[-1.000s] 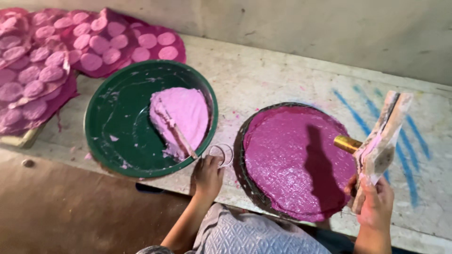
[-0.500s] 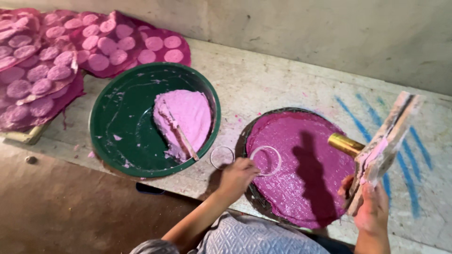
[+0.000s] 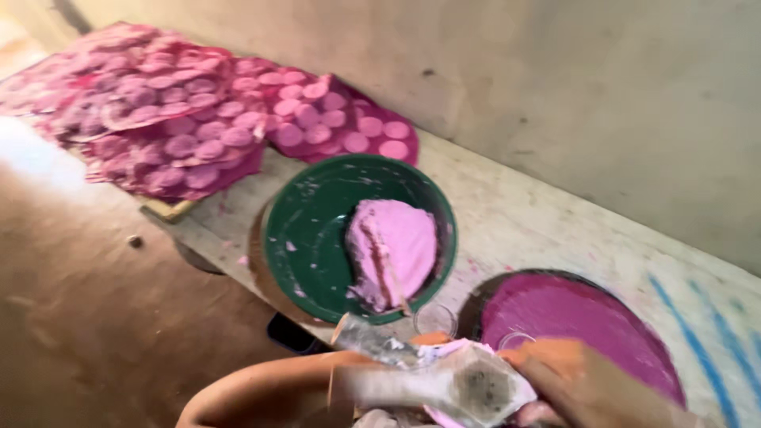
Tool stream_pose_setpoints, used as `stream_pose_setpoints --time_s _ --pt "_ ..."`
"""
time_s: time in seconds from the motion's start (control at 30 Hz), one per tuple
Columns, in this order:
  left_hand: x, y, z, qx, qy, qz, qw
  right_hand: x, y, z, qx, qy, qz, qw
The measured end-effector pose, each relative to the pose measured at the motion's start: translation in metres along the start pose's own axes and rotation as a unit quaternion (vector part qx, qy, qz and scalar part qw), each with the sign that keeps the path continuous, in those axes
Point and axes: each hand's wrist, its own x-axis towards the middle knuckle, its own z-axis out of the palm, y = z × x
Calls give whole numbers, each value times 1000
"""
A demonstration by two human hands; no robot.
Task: The person uses a wooden mold to press patterns into pink dough on a table, occasionally taking more dough from a bowl and using a metal scraper to clean the tool.
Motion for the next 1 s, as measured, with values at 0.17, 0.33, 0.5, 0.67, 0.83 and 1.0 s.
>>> stream_pose_setpoints --time_s 0.17,0.33,0.5,0.67,0.83,1.0 --pt "-43 -11 -30 40 -69 -4 997 106 -5 -44 -162 -148 -205 954" --pt "-57 -19 -48 95 -125 30 987 133 -11 -16 205 -222 10 953" --pt "-73 -60 -73 149 -151 -56 976 143 0 -3 312 -181 -29 932" --pt "-121 -119 -163 -296 21 -164 941 140 15 -29 -95 9 -53 994" --pt "-104 -164 -142 -514 -111 -204 826 173 69 -41 -392 45 -107 913" --pt "-86 -175 -77 -602 -4 -167 781 213 84 -19 -402 312 -51 860"
